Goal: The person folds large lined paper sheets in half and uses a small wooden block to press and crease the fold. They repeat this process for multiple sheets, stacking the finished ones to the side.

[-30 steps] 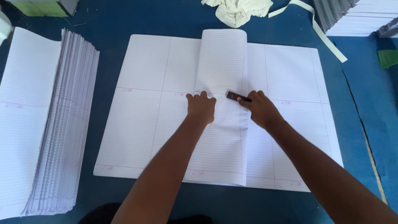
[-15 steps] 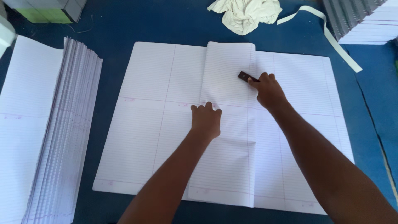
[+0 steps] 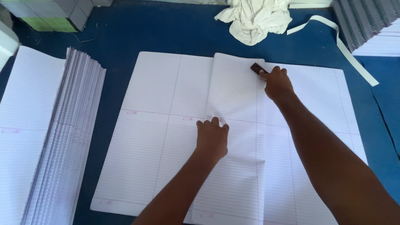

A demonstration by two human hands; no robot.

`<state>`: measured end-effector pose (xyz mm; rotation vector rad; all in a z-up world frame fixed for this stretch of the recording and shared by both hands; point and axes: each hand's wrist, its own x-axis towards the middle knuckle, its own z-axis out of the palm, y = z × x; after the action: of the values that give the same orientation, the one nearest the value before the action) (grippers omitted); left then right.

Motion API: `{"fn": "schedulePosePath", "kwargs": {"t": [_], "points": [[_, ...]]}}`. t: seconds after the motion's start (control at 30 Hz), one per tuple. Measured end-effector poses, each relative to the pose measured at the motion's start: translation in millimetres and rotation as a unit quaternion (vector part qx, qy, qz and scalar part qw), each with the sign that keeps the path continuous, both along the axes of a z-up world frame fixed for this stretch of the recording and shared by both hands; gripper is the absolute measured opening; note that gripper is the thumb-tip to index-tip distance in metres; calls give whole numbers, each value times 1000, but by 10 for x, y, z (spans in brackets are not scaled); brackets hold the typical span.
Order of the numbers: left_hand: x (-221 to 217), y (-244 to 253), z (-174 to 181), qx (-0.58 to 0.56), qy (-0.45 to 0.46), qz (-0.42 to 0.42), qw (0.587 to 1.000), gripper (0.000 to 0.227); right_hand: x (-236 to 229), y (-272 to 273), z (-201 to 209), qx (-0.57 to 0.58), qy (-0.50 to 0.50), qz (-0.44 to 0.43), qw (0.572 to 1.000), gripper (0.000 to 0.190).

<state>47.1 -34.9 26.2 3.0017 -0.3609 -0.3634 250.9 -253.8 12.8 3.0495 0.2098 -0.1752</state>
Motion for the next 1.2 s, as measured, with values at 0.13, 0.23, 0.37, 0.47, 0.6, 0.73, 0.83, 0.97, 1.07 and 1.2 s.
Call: {"fn": "schedulePosePath", "kwargs": {"t": [0.13, 0.23, 0.37, 0.47, 0.6, 0.73, 0.83, 0.97, 1.07, 1.2], "points": [[-4, 2, 30, -2, 28, 4, 1000, 45, 263, -38, -94, -31, 3, 0, 1000, 66], [-3, 2, 49, -11, 18, 12, 1000, 49, 367, -56, -120, -52, -18, 11, 998, 64], [-6, 15, 50, -13, 41, 18, 999, 50, 379, -48, -53, -32, 7, -8, 999, 64], [-8, 15, 36, -15, 31, 20, 999, 48, 293, -89, 63, -27, 14, 16, 999, 69], [-4, 9, 18, -7, 40, 24, 999, 45, 1, -138, 141, -11, 33, 30, 999, 70], [-53, 22, -91, -37, 14, 54, 998, 40, -364, -192, 162, -2, 16, 70, 997, 67], [-126, 1, -181, -48, -6, 75, 996, 47, -667, -208, 175, 17, 28, 76, 997, 66], [-192, -16, -259, -50, -2, 95, 994, 48, -1118, -226, 198, 54, 23, 112, 992, 66], [-216, 6, -260, -52, 3, 107, 993, 51, -1441, -179, 224, 73, 44, 105, 991, 66], [-268, -41, -261, -22, -16, 110, 994, 49, -1853, -129, 295, 76, 77, 92, 990, 66]]}}
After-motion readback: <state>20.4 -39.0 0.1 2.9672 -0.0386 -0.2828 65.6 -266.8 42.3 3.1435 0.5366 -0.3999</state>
